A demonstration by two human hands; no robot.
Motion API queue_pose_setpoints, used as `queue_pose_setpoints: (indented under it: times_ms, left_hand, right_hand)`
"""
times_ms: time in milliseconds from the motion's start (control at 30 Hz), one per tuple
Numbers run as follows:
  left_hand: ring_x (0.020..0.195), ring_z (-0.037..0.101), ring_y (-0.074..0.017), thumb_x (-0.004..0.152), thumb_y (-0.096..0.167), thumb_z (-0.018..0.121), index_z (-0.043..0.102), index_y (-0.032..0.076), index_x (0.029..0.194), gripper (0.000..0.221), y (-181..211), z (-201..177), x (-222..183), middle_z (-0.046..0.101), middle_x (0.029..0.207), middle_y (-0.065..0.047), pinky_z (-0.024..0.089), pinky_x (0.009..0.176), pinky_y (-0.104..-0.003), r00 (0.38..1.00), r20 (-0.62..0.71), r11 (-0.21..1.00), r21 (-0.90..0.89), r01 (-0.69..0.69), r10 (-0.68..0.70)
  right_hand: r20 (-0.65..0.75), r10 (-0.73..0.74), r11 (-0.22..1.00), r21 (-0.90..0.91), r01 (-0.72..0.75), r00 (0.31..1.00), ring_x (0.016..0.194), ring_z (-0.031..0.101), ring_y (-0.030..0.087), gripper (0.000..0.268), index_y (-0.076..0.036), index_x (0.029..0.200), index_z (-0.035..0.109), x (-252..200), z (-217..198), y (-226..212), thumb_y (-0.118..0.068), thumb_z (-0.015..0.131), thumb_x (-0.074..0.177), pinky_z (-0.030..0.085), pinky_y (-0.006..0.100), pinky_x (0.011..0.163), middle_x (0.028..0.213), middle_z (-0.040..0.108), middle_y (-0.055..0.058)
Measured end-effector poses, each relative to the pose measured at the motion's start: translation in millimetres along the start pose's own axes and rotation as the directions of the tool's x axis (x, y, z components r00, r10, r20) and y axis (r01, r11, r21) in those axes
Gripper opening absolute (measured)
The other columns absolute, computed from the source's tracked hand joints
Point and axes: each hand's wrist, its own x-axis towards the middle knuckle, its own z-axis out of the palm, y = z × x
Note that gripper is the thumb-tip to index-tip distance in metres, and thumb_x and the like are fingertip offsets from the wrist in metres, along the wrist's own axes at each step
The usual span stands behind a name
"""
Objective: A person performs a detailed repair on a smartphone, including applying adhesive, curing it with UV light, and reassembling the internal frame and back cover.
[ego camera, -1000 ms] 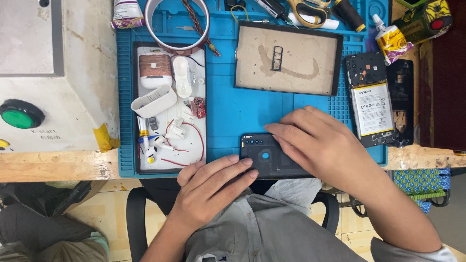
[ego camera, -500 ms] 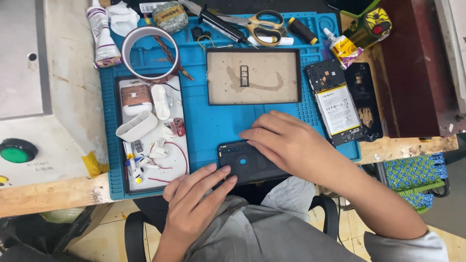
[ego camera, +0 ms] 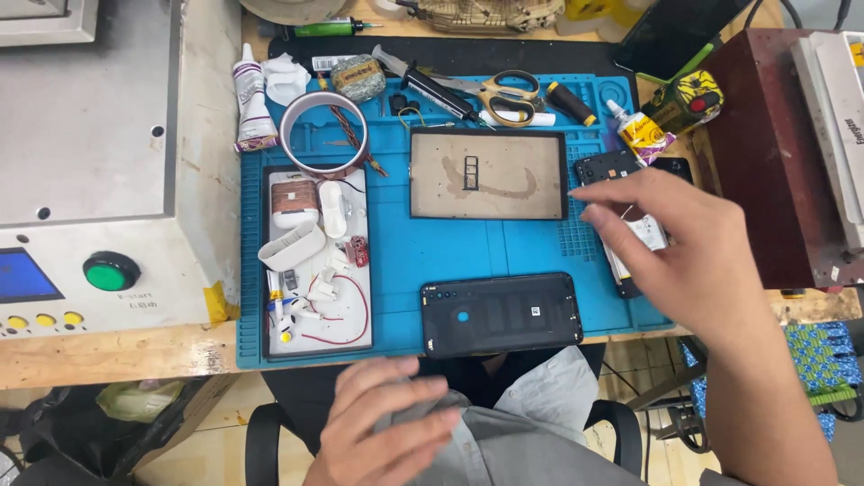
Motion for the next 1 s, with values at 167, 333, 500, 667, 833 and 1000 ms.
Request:
queue_pose_setpoints:
  times_ms: [167, 333, 500, 667, 833, 1000]
  left_hand:
    - [0.108, 0.07, -0.0193, 0.111, 0.039, 0.068, 0.078, 0.023, 0.117, 0.02, -20.0, 30.8, 1.2, 0.073, 0.116, 0.002, 0.052, 0.101, -0.036, 0.561, 0.786, 0.627, -0.578, 0.522, 0.258]
    - [0.107, 0.075, -0.0214, 0.1, 0.039, 0.076, 0.076, 0.015, 0.116, 0.029, -138.8, 210.4, -88.7, 0.08, 0.113, -0.005, 0.056, 0.097, -0.038, 0.35, 0.935, 0.849, -0.135, 0.511, -0.062]
    - [0.113, 0.068, -0.0266, 0.097, 0.04, 0.079, 0.072, 0.02, 0.117, 0.029, -166.4, 274.9, -103.1, 0.073, 0.121, -0.003, 0.051, 0.105, -0.045, 0.38, 0.904, 0.916, 0.028, 0.4, -0.194]
    - [0.119, 0.064, -0.0273, 0.097, 0.043, 0.077, 0.067, 0.022, 0.123, 0.036, -149.6, 282.5, -117.8, 0.069, 0.128, -0.003, 0.048, 0.108, -0.046, 0.33, 0.929, 0.9, 0.007, 0.436, -0.167]
    - [0.125, 0.06, -0.028, 0.096, 0.046, 0.075, 0.063, 0.023, 0.13, 0.043, -150.8, 274.4, -125.4, 0.064, 0.135, -0.003, 0.046, 0.111, -0.047, 0.34, 0.913, 0.861, 0.023, 0.507, -0.225]
    - [0.131, 0.056, -0.0287, 0.096, 0.049, 0.074, 0.059, 0.024, 0.136, 0.05, -159.4, 274.2, -123.0, 0.059, 0.143, -0.003, 0.043, 0.114, -0.048, 0.37, 0.886, 0.825, 0.023, 0.565, -0.279]
  right_hand:
    - [-0.047, 0.077, 0.997, 0.015, -0.077, 0.996, 0.088, 0.063, 0.015, 0.012, -0.002, 0.125, 0.079, 41.3, -3.9, -2.2, -0.003, 0.071, 0.117, 0.051, 0.03, 0.08, 0.115, 0.078, 0.007]
    - [-0.031, -0.181, 0.984, -0.009, 0.181, 0.983, 0.095, 0.067, 0.024, 0.016, -0.001, 0.127, 0.076, 59.0, 0.0, -27.2, 0.0, 0.067, 0.114, 0.05, 0.039, 0.082, 0.112, 0.076, 0.01]
    - [0.019, -0.537, 0.836, 0.144, 0.529, 0.844, 0.102, 0.074, 0.029, 0.023, -0.012, 0.135, 0.071, -10.1, -13.4, -89.4, -0.016, 0.057, 0.117, 0.054, 0.043, 0.089, 0.117, 0.074, 0.009]
    - [0.185, -0.6, 0.699, 0.594, 0.398, 0.778, 0.116, 0.065, 0.041, 0.048, 0.012, 0.136, 0.061, -66.5, -24.5, -76.0, -0.02, 0.029, 0.119, 0.049, 0.054, 0.101, 0.128, 0.066, 0.026]
    - [-0.057, -0.152, 0.955, 0.248, 0.162, 0.987, 0.102, 0.077, 0.023, 0.024, -0.008, 0.131, 0.072, -79.0, -15.1, -54.4, -0.016, 0.067, 0.109, 0.057, 0.038, 0.095, 0.12, 0.08, 0.008]
    - [-0.216, 0.473, 0.853, -0.129, -0.505, 0.854, 0.12, 0.053, 0.039, 0.055, -0.008, 0.159, 0.058, -66.7, 19.7, 11.2, -0.028, 0.068, 0.109, 0.044, 0.052, 0.101, 0.133, 0.063, 0.017]
